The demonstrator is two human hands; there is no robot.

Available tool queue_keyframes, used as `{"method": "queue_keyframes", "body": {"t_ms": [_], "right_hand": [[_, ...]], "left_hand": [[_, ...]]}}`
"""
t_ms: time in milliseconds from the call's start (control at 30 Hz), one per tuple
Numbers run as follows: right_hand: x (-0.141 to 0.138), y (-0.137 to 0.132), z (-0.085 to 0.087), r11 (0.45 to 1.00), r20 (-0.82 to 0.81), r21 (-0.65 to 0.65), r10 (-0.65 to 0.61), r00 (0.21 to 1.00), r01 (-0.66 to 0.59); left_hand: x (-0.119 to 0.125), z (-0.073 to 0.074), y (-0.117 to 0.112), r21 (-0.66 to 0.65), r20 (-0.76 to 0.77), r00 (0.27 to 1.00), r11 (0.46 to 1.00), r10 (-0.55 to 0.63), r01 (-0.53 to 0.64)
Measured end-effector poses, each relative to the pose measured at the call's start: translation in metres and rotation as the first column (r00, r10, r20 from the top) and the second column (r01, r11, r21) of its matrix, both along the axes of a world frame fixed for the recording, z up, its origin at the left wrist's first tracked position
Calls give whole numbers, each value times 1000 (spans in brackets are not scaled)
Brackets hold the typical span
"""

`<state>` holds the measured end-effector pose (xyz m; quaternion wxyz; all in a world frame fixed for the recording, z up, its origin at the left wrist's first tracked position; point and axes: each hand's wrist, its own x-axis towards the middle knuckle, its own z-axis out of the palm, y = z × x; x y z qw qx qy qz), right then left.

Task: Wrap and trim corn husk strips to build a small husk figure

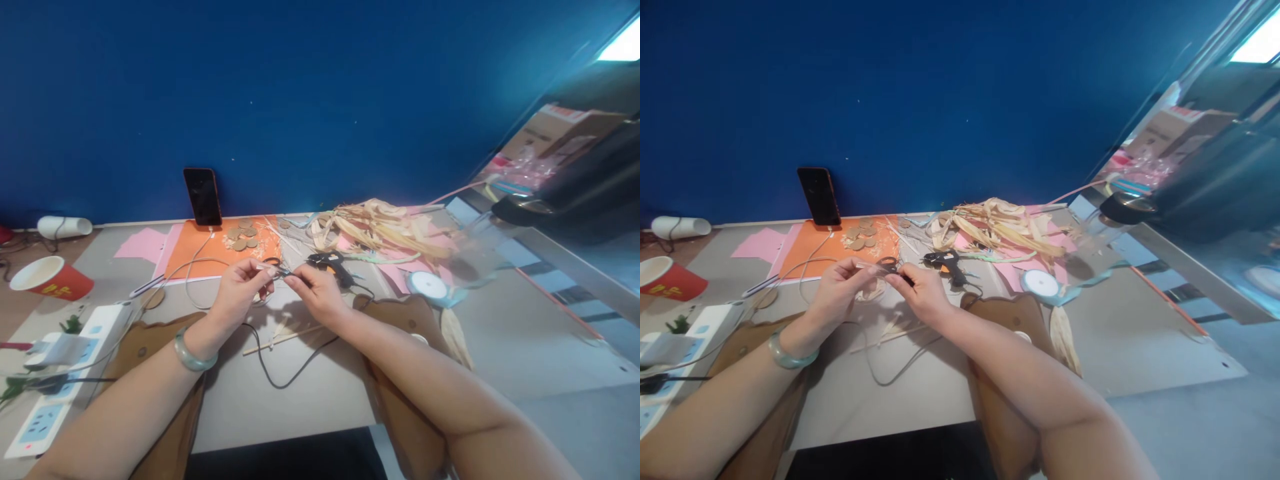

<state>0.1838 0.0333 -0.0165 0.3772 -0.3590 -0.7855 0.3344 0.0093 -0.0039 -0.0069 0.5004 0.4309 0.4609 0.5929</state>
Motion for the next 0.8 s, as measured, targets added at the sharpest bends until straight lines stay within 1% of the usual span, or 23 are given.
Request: {"method": "queue_keyframes", "body": {"t_ms": [133, 233, 433, 500, 533, 567, 600, 633, 667, 700, 733, 767, 800], "right_hand": [[0, 0, 0, 1000, 2, 2, 3, 1000, -3], [0, 0, -1, 1000, -2, 2, 5, 1000, -5], [0, -1, 1, 1000, -19, -25, 8, 1000, -9], [-1, -1, 2, 997, -69, -80, 8, 998, -13], [-2, 1, 2, 989, -122, -148, 0, 992, -18], [-3, 3, 2, 968, -194, -249, -18, 981, -31], [-4, 6, 3, 927, -276, -371, -56, 960, -53], [-5, 11, 3, 859, -360, -505, -122, 925, -83], [-6, 15, 3, 773, -422, -622, -195, 886, -126], [-6, 20, 3, 697, -462, -700, -277, 842, -155], [-6, 24, 3, 636, -483, -749, -332, 811, -186], [-6, 27, 2, 593, -491, -776, -357, 795, -213], [-6, 28, 1, 578, -494, -784, -356, 793, -228]], "left_hand": [[1, 2, 0, 0, 24, 999, 1000, -21, 21], [1, 3, -1, -1, 28, 1000, 1000, -14, 14], [1, 3, -1, -23, 42, 999, 999, -23, 24], [1, 4, -1, -29, 47, 999, 999, -26, 27], [1, 4, -1, -36, 51, 998, 999, -31, 33], [0, 4, -1, -45, 56, 998, 998, -38, 41], [0, 4, -1, -55, 61, 997, 997, -43, 47], [-1, 3, 0, -69, 63, 997, 996, -48, 52], [-2, 3, 1, -86, 59, 997, 995, -52, 57], [-2, 2, 1, -106, 54, 997, 993, -54, 59], [-3, 1, 2, -126, 49, 997, 990, -52, 58], [-3, 0, 3, -145, 46, 998, 988, -53, 59], [-3, -1, 4, -163, 45, 997, 984, -58, 64]]}}
